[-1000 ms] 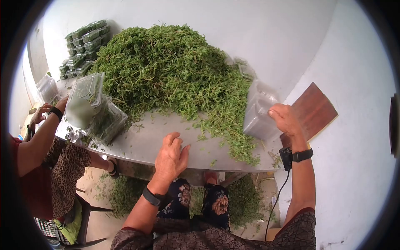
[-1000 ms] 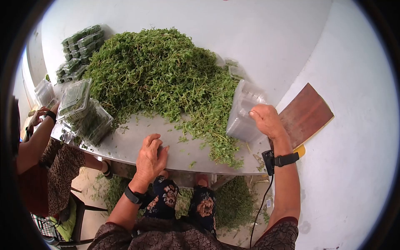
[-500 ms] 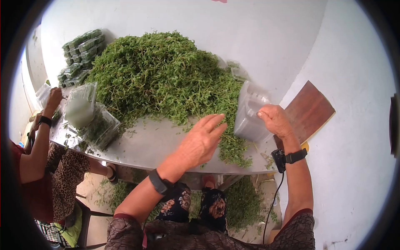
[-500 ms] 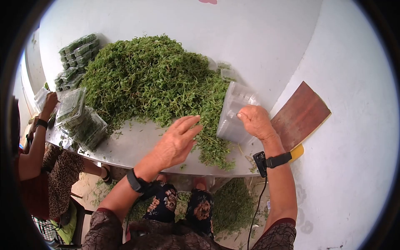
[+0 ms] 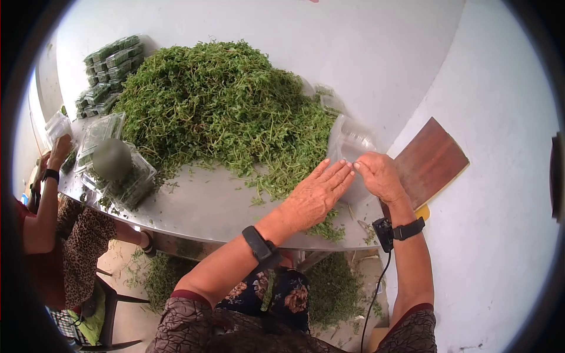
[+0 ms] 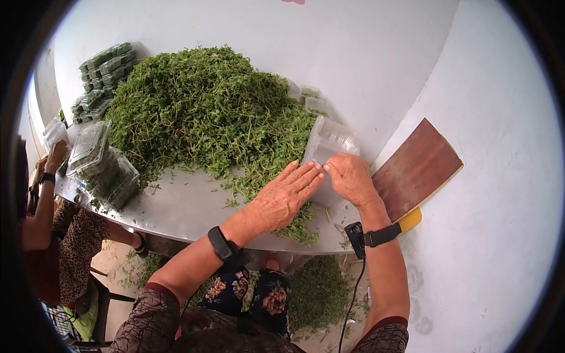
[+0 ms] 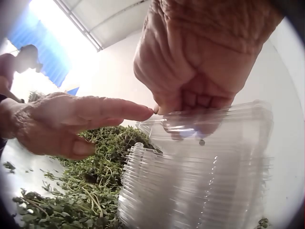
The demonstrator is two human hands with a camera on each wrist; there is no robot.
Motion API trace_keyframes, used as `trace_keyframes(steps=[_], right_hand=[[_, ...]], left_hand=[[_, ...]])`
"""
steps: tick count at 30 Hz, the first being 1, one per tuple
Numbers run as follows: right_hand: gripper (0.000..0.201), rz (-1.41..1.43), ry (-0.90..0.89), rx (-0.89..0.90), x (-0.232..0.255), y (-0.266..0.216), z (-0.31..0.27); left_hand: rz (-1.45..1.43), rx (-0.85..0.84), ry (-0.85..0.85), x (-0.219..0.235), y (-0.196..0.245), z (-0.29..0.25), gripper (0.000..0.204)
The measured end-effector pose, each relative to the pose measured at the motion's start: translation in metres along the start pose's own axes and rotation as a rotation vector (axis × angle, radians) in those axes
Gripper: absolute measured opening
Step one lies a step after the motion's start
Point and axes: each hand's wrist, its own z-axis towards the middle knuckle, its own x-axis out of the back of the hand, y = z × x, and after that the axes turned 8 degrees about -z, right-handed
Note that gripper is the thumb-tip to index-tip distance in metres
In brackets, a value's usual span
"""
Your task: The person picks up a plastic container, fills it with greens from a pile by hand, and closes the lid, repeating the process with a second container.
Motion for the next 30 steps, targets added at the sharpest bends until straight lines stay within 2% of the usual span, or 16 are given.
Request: trace_keyframes(steps=[12,15,30], right_hand=[[0.015,0.086,0.042,-0.047,-0.005,-0.002,-0.002],[0.014,0.097,0.040,-0.037,-0.003,-0.006,-0.001],[0.013,0.068,0.058,-0.036,-0.007,-0.005,-0.005]], left_hand=[[0.117,-0.011,-0.038,-0.006,-0.001,-0.011,0.065],[0.077,0.038,0.036,-0.009,0.000,-0.010,0.068],[0.056,0.015,0.034,-0.013,0.004,-0.010,0.062]])
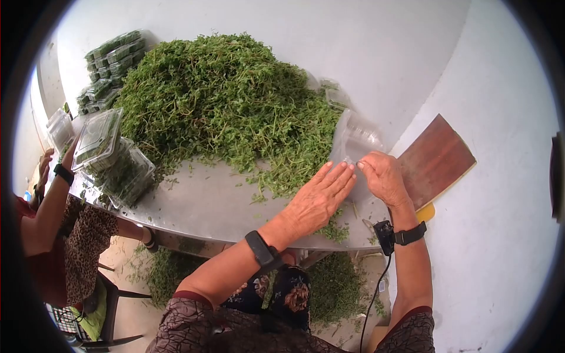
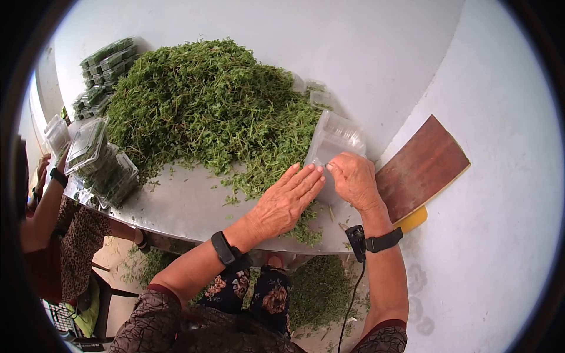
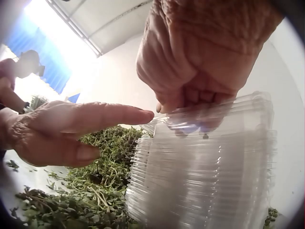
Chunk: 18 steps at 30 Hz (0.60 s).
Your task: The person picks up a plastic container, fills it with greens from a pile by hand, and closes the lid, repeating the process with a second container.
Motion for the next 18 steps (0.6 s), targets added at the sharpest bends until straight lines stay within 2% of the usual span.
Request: trace_keyframes(steps=[11,18], right_hand=[[0.012,-0.023,0.032,0.021,-0.0044,-0.0021,-0.0026],[0.010,0.118,-0.051,-0.116,-0.0063,0.0013,0.0000]], left_hand=[[-0.031,0.029,0.028,0.0063,0.0034,0.0074,0.058],[-0.030,0.074,-0.003,0.0059,0.0059,0.0085,0.061]])
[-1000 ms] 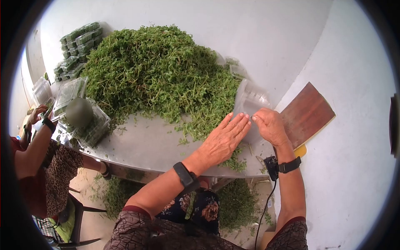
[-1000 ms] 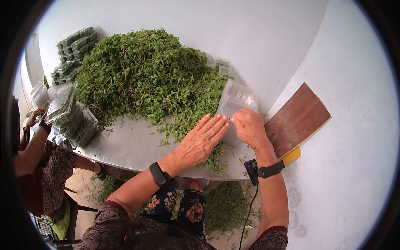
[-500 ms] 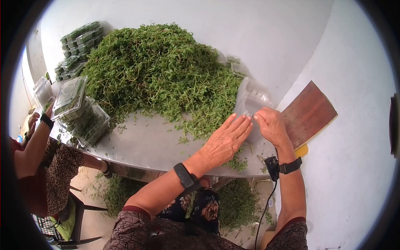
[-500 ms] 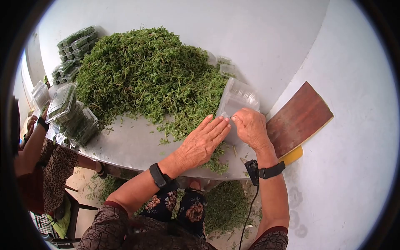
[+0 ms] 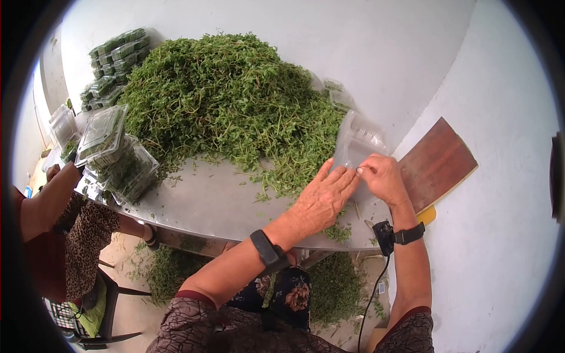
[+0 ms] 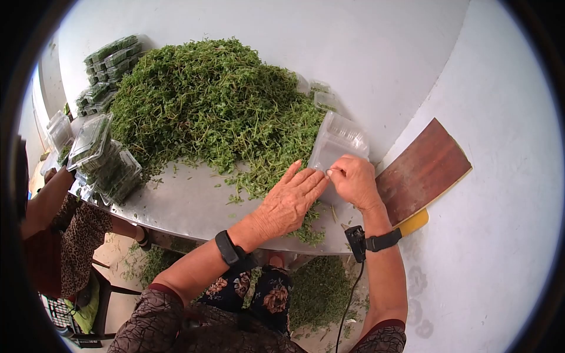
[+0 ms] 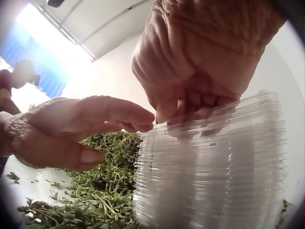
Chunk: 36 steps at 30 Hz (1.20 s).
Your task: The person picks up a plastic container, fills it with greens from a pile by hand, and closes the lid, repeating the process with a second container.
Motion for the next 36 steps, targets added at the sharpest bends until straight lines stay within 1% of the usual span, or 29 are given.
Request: trace_keyframes(steps=[1,8,10,11,13,14,16,20,22,25,27,28,32,34,36], right_hand=[[0.010,0.037,-0.026,-0.037,-0.001,0.002,0.002],[0.010,0.120,-0.098,-0.062,0.002,0.008,0.007],[0.011,0.278,-0.129,-0.141,0.007,0.007,0.009],[0.011,0.277,-0.130,-0.140,0.009,0.006,0.010],[0.013,0.315,-0.149,-0.248,0.013,0.006,0.012],[0.013,0.313,-0.148,-0.249,0.012,0.007,0.011],[0.013,0.262,-0.121,-0.095,0.010,0.009,0.011],[0.013,0.218,-0.117,-0.095,0.013,0.003,0.010],[0.014,0.276,-0.134,-0.207,0.014,0.002,0.010],[0.014,0.221,-0.124,-0.174,0.015,0.000,0.009],[0.014,0.226,-0.120,-0.147,0.013,0.003,0.008],[0.013,0.231,-0.115,-0.120,0.012,0.005,0.008],[0.013,0.270,-0.124,-0.132,0.008,0.005,0.008],[0.012,0.296,-0.153,-0.206,0.008,0.004,0.008],[0.011,0.312,-0.159,-0.197,0.006,0.007,0.009]], left_hand=[[0.001,0.002,0.002,0.000,-0.001,0.000,0.061],[-0.012,0.003,0.005,-0.003,-0.001,-0.001,0.065],[-0.016,0.008,-0.004,-0.003,-0.001,-0.002,0.066],[-0.021,0.012,-0.002,-0.003,-0.001,-0.002,0.067],[-0.027,0.013,0.001,-0.003,0.000,-0.002,0.068],[-0.044,0.026,0.013,-0.003,0.001,-0.001,0.070],[-0.060,0.036,0.028,-0.003,0.001,0.001,0.071],[-0.072,0.022,0.055,-0.004,0.000,0.002,0.074],[-0.071,0.016,0.065,-0.003,0.001,0.003,0.075],[-0.065,0.026,0.047,-0.002,0.001,0.005,0.075],[-0.076,0.004,0.099,-0.003,0.001,0.006,0.072],[-0.076,0.005,0.099,-0.003,0.001,0.006,0.072],[-0.100,0.007,0.115,-0.003,0.001,0.008,0.066],[-0.111,0.007,0.123,-0.002,0.000,0.008,0.064],[-0.146,0.018,0.115,0.000,0.000,0.008,0.063]])
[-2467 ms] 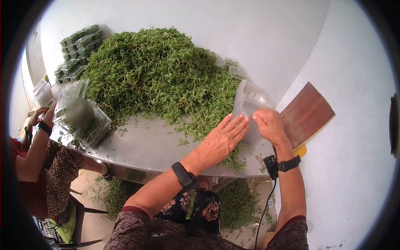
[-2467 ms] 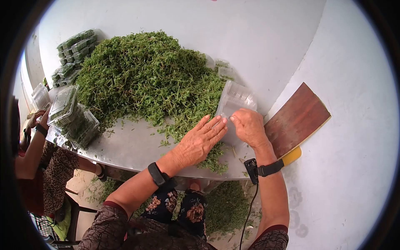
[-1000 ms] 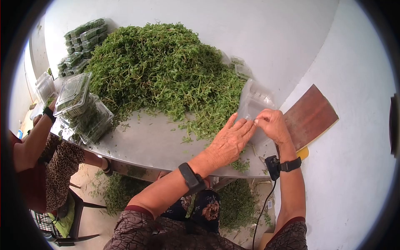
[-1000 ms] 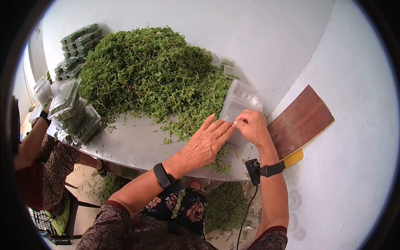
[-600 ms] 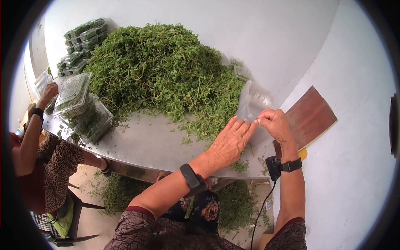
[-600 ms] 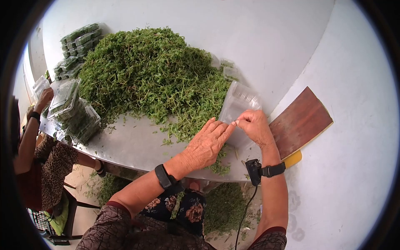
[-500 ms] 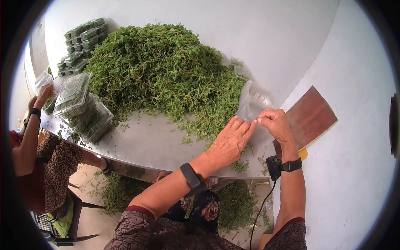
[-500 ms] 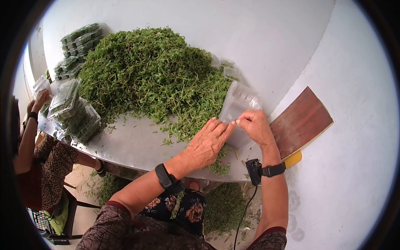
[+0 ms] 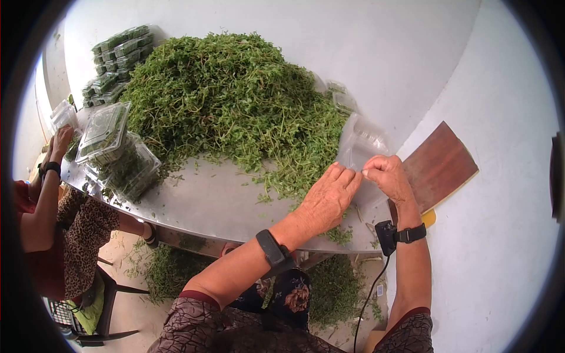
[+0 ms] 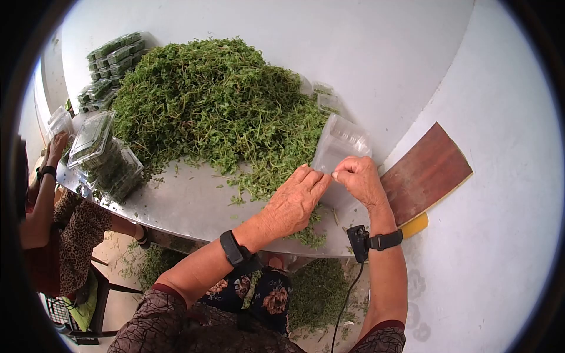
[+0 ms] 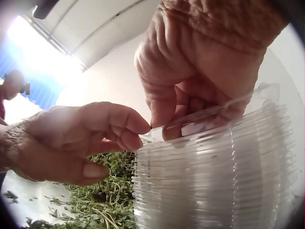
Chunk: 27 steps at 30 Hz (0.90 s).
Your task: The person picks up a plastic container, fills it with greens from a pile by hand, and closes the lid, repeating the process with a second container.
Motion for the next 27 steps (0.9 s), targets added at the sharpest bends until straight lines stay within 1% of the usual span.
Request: trace_keyframes(steps=[2,4,8,11,13,14,16,18,19,21,22,24,25,26,27], right_hand=[[0.011,0.014,-0.008,0.007,0.000,0.001,0.001],[0.010,0.044,-0.030,-0.044,-0.001,-0.001,0.001],[0.010,0.046,-0.038,-0.052,-0.003,0.000,0.002],[0.010,0.012,-0.046,-0.033,-0.003,0.001,0.003],[0.010,0.029,-0.044,0.026,-0.003,0.006,0.004],[0.010,0.028,-0.044,0.025,0.000,0.006,0.004],[0.010,0.114,-0.020,-0.034,0.006,0.004,0.005],[0.011,0.150,-0.029,-0.046,0.010,0.004,0.006],[0.011,0.185,-0.033,-0.060,0.012,0.004,0.005],[0.011,0.179,-0.030,-0.064,0.013,0.000,0.002],[0.011,0.176,-0.031,-0.058,0.013,-0.001,0.003],[0.013,0.189,-0.002,-0.036,0.015,0.003,0.003],[0.014,0.203,0.030,-0.016,0.017,0.005,0.003],[0.014,0.204,0.032,-0.016,0.020,0.006,0.004],[0.016,0.174,0.085,-0.003,0.025,0.004,0.005]], left_hand=[[-0.004,0.001,0.009,0.000,0.000,0.000,0.062],[-0.008,0.003,0.017,0.001,0.000,-0.001,0.062],[-0.021,0.008,0.022,0.000,-0.002,-0.002,0.060],[-0.029,0.016,0.019,0.000,-0.002,-0.002,0.058],[-0.033,0.023,0.014,-0.002,-0.004,-0.004,0.057],[-0.019,0.014,0.029,-0.007,-0.008,-0.007,0.056],[-0.008,0.007,0.044,-0.008,-0.008,-0.010,0.055],[-0.045,-0.009,0.051,-0.007,-0.008,-0.012,0.045],[-0.049,-0.014,0.050,-0.007,-0.008,-0.011,0.045],[-0.270,0.114,0.151,-0.006,-0.004,-0.009,0.034],[-0.272,0.117,0.153,-0.004,-0.002,-0.008,0.034],[-0.397,0.329,0.186,0.002,-0.001,-0.002,0.030],[-0.396,0.328,0.186,0.003,-0.003,0.000,0.030],[-0.455,0.409,0.158,0.004,-0.005,0.001,0.031],[-0.513,0.489,0.130,0.006,-0.006,0.002,0.032]])
